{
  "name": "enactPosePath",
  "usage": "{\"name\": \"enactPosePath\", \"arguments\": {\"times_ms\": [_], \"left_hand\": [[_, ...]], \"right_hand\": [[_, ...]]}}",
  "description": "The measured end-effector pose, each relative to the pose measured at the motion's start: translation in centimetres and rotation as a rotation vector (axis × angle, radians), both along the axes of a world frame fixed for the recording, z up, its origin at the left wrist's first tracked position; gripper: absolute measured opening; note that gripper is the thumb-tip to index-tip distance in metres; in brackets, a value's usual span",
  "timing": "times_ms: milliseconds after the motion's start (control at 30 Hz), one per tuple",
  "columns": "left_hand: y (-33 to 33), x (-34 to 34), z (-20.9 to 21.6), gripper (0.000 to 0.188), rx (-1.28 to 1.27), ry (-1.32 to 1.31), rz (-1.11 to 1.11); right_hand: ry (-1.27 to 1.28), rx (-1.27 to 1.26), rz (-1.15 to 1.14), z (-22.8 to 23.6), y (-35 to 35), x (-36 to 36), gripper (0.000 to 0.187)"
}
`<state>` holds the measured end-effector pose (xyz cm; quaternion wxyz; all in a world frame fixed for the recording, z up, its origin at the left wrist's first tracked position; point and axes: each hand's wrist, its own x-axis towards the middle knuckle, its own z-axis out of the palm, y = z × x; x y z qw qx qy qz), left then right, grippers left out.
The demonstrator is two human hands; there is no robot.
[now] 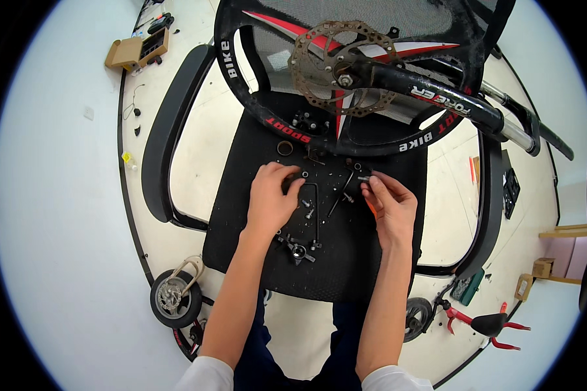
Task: The person assembles small mechanical components of a bicycle, including a derailleur, using an Allen key and other hand tools. They handle screws, washers, and linkages, tightening and adjusting parts on a chair used as a work surface.
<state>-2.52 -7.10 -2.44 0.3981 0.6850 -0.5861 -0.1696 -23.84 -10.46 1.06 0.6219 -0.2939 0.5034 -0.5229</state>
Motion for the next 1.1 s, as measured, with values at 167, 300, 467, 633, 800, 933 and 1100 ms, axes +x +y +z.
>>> {"name": "enactPosePath", "arguments": {"times_ms": [167, 300, 467, 633, 800, 933, 1100], "left_hand": [[-2.5, -0.3, -1.2, 0.018, 0.051, -0.25, -0.092], [-2.3, -0.5, -1.1, 0.013, 0.081, -0.206, -0.078], [0.9, -1.2, 1.7, 0.013, 0.182, 0.366, 0.028], [4.5, -2.1, 2.8, 0.018, 0.205, 0.877, 0.043], [4.1, -1.7, 2.3, 0.018, 0.114, 0.91, -0.006], [4.3, -1.3, 2.6, 0.018, 0.119, 0.933, -0.052], [4.3, -0.6, 3.1, 0.017, 0.134, 1.008, -0.048]], "right_hand": [[-0.021, 0.012, -0.126, 0.2, -0.4, -1.5, 0.02], [-0.112, -0.061, -0.181, -0.1, -0.9, -2.7, 0.019], [0.021, 0.028, 0.031, 0.3, -0.3, -0.7, 0.018], [0.071, -0.036, 0.356, -0.1, 1.6, 2.7, 0.02], [0.063, -0.045, 0.452, -0.1, 2.1, 3.6, 0.018], [0.076, -0.039, 0.404, 0.0, 2.2, 4.1, 0.018], [-0.014, -0.035, 0.375, -0.5, 2.3, 4.8, 0.021]]}}
